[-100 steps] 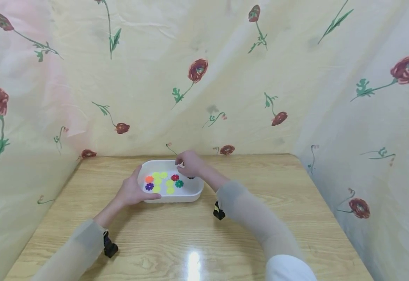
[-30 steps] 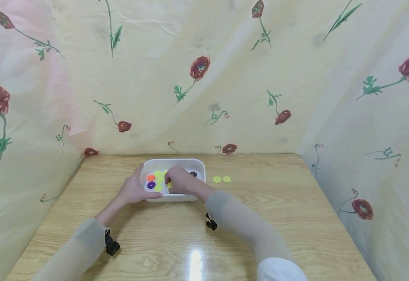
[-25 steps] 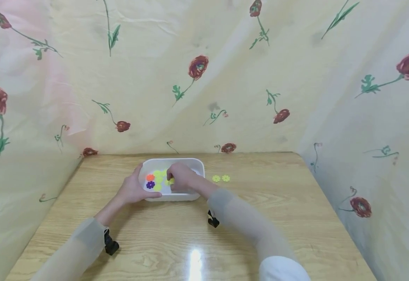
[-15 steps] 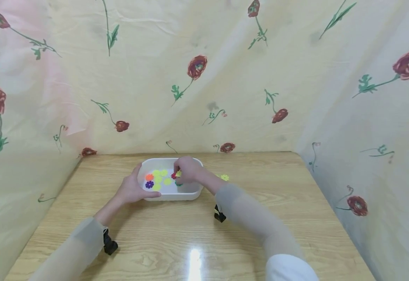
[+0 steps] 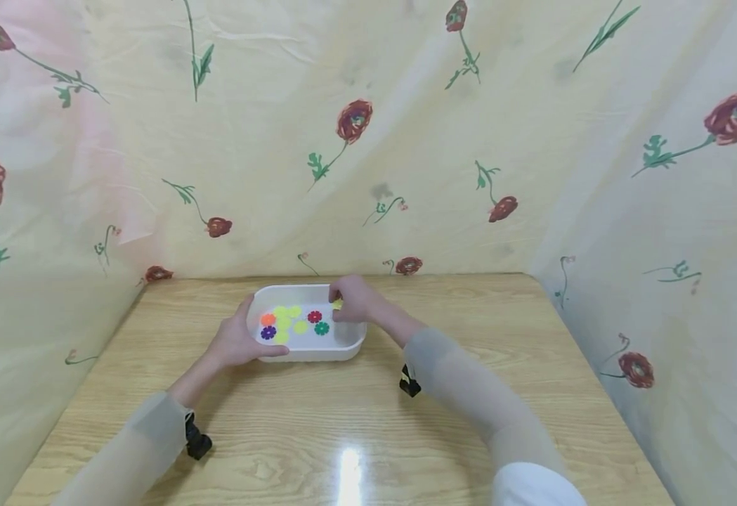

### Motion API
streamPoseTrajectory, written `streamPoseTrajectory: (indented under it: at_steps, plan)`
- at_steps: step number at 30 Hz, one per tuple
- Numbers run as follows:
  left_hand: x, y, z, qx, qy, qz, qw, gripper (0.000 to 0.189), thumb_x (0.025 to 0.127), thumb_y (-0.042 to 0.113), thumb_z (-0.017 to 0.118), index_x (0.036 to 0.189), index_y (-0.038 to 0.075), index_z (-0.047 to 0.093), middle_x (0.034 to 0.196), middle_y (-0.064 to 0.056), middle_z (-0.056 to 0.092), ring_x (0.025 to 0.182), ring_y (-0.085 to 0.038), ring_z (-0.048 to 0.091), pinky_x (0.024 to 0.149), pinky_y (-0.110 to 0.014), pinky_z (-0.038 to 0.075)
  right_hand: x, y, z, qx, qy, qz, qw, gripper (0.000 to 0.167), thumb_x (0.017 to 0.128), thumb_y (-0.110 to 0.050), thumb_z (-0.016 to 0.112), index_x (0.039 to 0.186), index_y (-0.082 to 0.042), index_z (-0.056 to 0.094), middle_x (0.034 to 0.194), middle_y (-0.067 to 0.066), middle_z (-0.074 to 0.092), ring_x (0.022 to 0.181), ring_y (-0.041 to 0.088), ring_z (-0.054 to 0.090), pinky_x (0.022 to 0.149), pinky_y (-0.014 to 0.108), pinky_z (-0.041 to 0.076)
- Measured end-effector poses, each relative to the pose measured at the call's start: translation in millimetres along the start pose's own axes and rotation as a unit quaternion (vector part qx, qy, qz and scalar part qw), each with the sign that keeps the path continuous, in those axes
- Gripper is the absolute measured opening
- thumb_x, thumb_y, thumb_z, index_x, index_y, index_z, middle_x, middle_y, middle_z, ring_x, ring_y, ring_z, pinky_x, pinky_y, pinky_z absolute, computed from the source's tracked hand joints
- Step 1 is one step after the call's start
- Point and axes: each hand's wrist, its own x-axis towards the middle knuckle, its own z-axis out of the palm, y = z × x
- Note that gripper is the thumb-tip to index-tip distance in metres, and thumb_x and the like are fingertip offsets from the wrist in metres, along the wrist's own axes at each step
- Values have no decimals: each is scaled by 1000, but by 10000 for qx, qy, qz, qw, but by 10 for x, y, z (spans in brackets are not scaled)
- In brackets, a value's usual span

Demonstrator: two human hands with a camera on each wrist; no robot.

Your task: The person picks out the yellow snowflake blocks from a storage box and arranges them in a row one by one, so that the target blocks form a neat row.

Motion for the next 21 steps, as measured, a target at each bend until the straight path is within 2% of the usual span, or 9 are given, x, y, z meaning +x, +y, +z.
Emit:
streamPoseTrajectory:
  at_steps: [4,8,14,21]
  plan:
    - [17,-9,-2,34,39,86,9999,144,66,55,99,170,11,11,156,-18,51,131,-36,57,114,-60,49,-35,56,-59,56,29,149,9999,27,85,-12,85,108,-1,78,106,10,79,102,25,70,97,42,60]
    - [18,-11,0,28,51,120,9999,143,66,54,100,170,12,11,155,-17,52,130,-35,58,114,-60,50,-76,124,-107,-7,142,115,9998,27,84,-14,87,106,-1,79,105,12,79,101,27,71,96,42,61]
    - [16,-4,2,21,52,155,9999,142,67,54,99,170,12,12,154,-17,54,129,-34,59,113,-59,51,-143,214,-180,-89,262,80,9996,24,84,-10,84,105,1,78,103,13,79,98,28,73,94,41,62]
    - [23,5,5,25,55,166,9998,139,68,52,99,170,12,13,154,-17,54,129,-34,60,112,-58,52,-217,321,-249,-210,423,229,9986,22,83,-11,82,102,-2,79,102,12,79,97,27,72,91,43,62]
